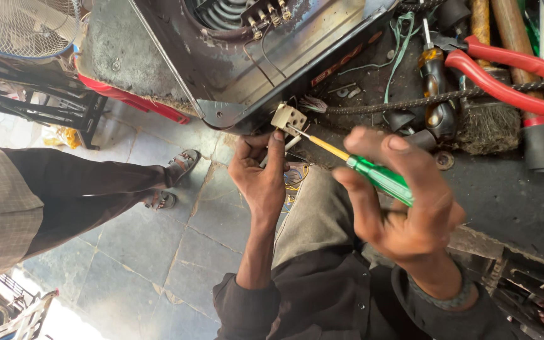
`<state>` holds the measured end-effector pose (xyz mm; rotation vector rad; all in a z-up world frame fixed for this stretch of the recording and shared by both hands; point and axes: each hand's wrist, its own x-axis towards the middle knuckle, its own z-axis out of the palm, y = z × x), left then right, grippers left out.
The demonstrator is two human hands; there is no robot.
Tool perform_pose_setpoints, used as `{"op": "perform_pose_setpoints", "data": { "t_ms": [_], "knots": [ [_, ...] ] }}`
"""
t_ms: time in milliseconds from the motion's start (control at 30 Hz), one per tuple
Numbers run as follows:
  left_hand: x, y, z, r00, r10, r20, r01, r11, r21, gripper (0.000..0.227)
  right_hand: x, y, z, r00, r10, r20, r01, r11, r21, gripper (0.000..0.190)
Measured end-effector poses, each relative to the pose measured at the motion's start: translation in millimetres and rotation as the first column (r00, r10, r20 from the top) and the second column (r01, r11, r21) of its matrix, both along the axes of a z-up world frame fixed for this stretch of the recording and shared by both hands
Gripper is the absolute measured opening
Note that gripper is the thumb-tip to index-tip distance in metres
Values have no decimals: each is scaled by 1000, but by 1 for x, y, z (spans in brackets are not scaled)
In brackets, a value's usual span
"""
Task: The person strips the insulation from several wires using pliers, then inserts them into a white ceramic terminal block. They use a screwdriver to tighten the screws and secure the connections.
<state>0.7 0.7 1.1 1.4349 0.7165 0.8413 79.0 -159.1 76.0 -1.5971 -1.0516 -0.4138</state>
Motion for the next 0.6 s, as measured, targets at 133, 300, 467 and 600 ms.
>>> {"op": "perform_pose_setpoints", "data": {
  "t_ms": [133,300,467,600],
  "knots": [
    [-1,-1,-6,1000,25,9,-25,999,34,15,2,-4,9,989,87,-120,-91,995,-28,60],
    [0,0,-4,1000,3,28,-4,1000,24,16,8,8,12,995,64,73,-64,998,3,66],
    [0,-1,-3,1000,28,3,-28,999,29,15,-3,4,13,999,-36,33,39,996,-81,64],
    [2,0,2,999,20,-28,-19,1000,10,16,6,6,10,996,52,68,-50,998,-23,70]
  ]
}}
